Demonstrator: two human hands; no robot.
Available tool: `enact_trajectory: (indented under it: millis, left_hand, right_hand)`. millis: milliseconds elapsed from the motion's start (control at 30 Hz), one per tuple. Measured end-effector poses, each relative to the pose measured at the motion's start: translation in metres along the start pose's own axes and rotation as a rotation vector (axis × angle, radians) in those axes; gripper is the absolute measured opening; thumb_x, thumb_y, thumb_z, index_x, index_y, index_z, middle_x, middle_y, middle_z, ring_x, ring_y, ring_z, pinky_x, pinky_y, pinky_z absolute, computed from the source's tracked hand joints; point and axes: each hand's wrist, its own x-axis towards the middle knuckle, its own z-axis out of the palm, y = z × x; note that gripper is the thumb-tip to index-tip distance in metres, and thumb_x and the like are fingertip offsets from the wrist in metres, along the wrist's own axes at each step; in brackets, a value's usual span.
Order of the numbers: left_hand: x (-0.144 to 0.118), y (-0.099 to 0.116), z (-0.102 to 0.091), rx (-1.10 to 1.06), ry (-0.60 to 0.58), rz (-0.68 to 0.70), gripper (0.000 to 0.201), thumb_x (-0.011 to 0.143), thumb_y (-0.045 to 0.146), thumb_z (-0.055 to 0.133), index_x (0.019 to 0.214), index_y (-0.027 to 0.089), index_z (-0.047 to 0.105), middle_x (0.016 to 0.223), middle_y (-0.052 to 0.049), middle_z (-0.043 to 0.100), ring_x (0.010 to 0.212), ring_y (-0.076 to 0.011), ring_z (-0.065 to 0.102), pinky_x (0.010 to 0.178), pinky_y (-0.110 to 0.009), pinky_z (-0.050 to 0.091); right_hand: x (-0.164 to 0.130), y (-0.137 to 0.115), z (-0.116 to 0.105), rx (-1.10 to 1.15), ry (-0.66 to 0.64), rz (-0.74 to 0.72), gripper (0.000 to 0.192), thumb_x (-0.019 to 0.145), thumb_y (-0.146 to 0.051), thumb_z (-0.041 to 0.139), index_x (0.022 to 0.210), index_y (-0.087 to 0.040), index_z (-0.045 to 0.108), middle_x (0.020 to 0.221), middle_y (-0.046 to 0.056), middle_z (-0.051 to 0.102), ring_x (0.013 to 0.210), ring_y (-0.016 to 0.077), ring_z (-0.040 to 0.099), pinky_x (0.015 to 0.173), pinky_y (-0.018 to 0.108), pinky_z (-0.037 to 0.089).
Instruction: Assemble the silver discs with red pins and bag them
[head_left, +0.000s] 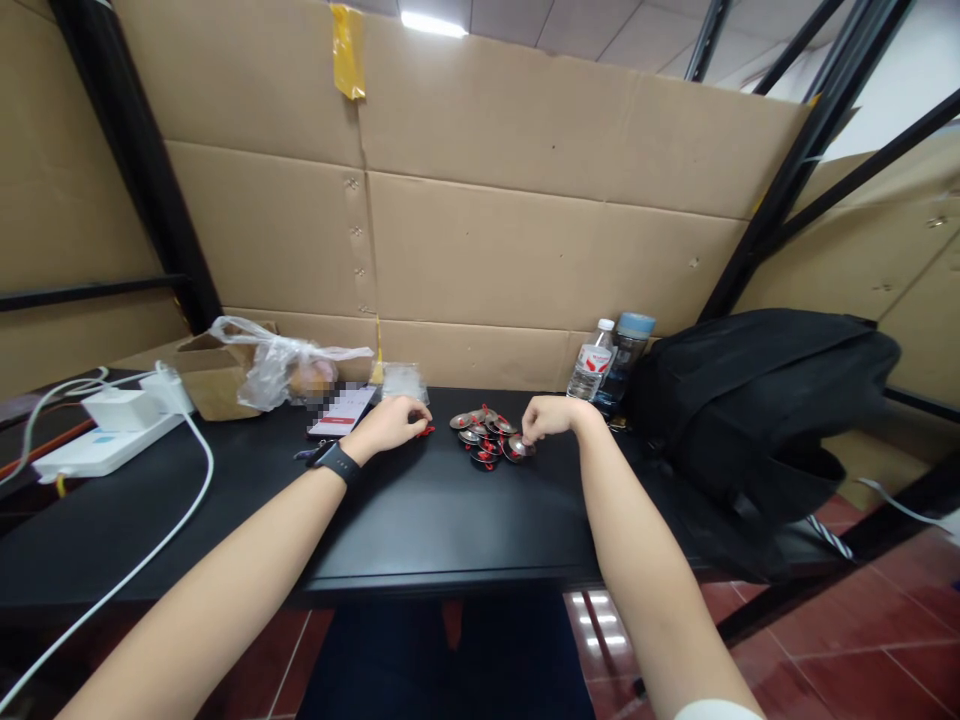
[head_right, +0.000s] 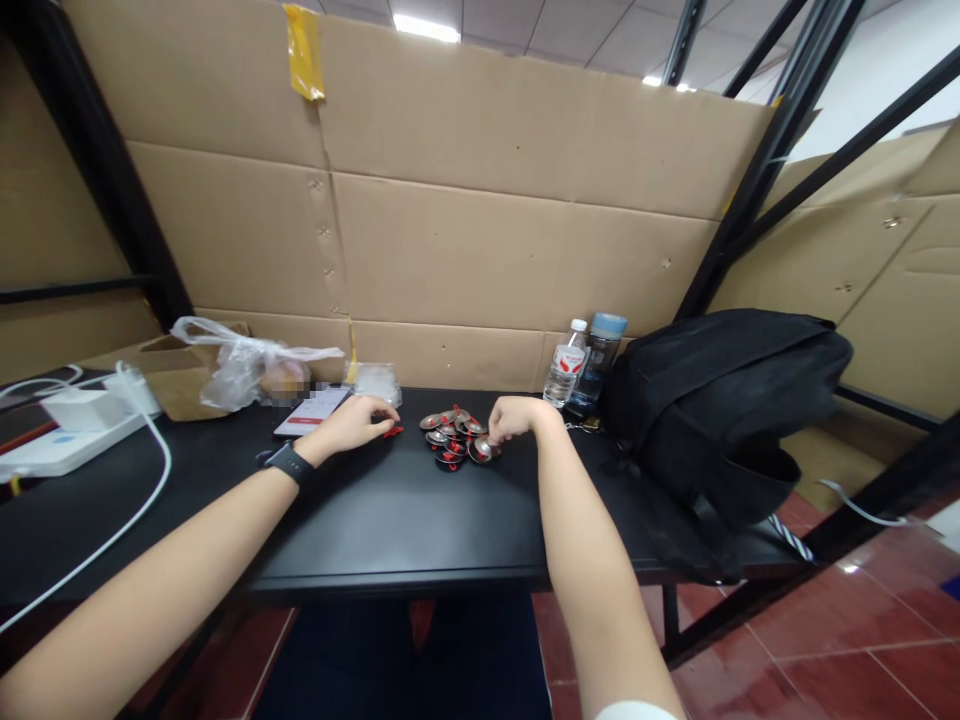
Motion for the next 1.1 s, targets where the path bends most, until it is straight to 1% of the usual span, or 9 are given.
enact_trajectory:
  millis: [133,200,300,500,700,833,900,967,1100]
  left_hand:
    - [-0.001,0.023,-0.004,-0.129,0.069,0.05,0.026,0.087,0.033,0.057,0.099,0.022,0.078,0.101,-0.005,0.078,0.091,-0.0215,0.071,0.084,-0.03,0.052]
    - [-0.003,0.039,-0.005,-0.225,0.091,0.054,0.027,0.089,0.037,0.059,0.102,0.021,0.078,0.102,-0.005,0.078,0.092,-0.021,0.07,0.081,-0.029,0.052]
    - [-0.004,0.058,-0.003,-0.362,0.144,0.054,0.029,0.089,0.042,0.062,0.103,0.02,0.076,0.103,-0.006,0.078,0.092,-0.0216,0.07,0.081,-0.03,0.052]
    - [-0.003,0.061,0.001,-0.486,0.27,0.001,0.027,0.087,0.038,0.064,0.096,0.015,0.074,0.094,-0.008,0.078,0.086,-0.0215,0.071,0.08,-0.031,0.055]
    - [-0.005,0.06,-0.008,-0.316,0.301,-0.007,0.022,0.08,0.037,0.067,0.083,0.016,0.076,0.083,-0.005,0.078,0.077,-0.0202,0.07,0.076,-0.029,0.053]
    - [-0.002,0.037,-0.009,-0.172,0.256,-0.041,0.014,0.075,0.026,0.065,0.079,0.019,0.076,0.078,-0.003,0.077,0.074,-0.0193,0.07,0.074,-0.027,0.051]
    - [-0.001,0.02,-0.008,-0.137,0.152,-0.028,0.015,0.075,0.027,0.066,0.082,0.021,0.078,0.083,-0.003,0.079,0.078,-0.0205,0.071,0.076,-0.028,0.052]
    - [-0.001,0.004,-0.007,-0.106,0.047,-0.019,0.016,0.078,0.033,0.067,0.08,0.023,0.079,0.086,-0.003,0.079,0.082,-0.0217,0.072,0.08,-0.029,0.052]
    - [-0.001,-0.011,-0.004,-0.087,-0.066,-0.006,0.02,0.078,0.039,0.068,0.083,0.023,0.079,0.087,-0.004,0.079,0.083,-0.0219,0.072,0.08,-0.029,0.051]
  right_hand:
    - [-0.002,-0.015,0.004,0.226,0.142,-0.299,0.019,0.07,-0.035,0.071,0.073,-0.017,0.077,0.069,0.002,0.071,0.067,0.015,0.063,0.063,0.023,0.048]
    - [0.004,-0.031,0.013,0.354,0.227,-0.428,0.023,0.074,-0.038,0.071,0.08,-0.016,0.076,0.077,0.003,0.074,0.073,0.0164,0.066,0.07,0.026,0.051]
    - [0.018,-0.055,0.031,0.517,0.269,-0.561,0.027,0.076,-0.042,0.075,0.085,-0.016,0.074,0.086,0.005,0.076,0.079,0.0175,0.068,0.074,0.027,0.053]
    - [0.031,-0.078,0.057,0.719,0.327,-0.533,0.039,0.075,-0.053,0.079,0.083,-0.016,0.068,0.083,0.006,0.074,0.072,0.017,0.069,0.066,0.027,0.054]
    - [0.033,-0.088,0.065,0.736,0.497,-0.545,0.044,0.066,-0.048,0.086,0.089,-0.02,0.061,0.094,0.004,0.073,0.078,0.0179,0.071,0.07,0.028,0.057]
    - [0.034,-0.066,0.046,0.581,0.587,-0.487,0.049,0.069,-0.041,0.083,0.108,-0.022,0.061,0.101,0.004,0.074,0.073,0.0154,0.07,0.069,0.029,0.057]
    - [0.031,-0.041,0.032,0.312,0.715,-0.377,0.04,0.069,-0.035,0.082,0.102,-0.021,0.067,0.099,0.004,0.075,0.077,0.0168,0.07,0.074,0.029,0.055]
    - [0.028,-0.01,0.018,0.073,0.772,-0.206,0.027,0.066,-0.027,0.083,0.09,-0.02,0.073,0.091,0.006,0.076,0.085,0.021,0.071,0.08,0.03,0.053]
    - [0.024,0.047,0.007,-0.087,0.713,0.076,0.025,0.062,-0.027,0.085,0.084,-0.018,0.077,0.086,0.009,0.077,0.084,0.0235,0.072,0.076,0.027,0.052]
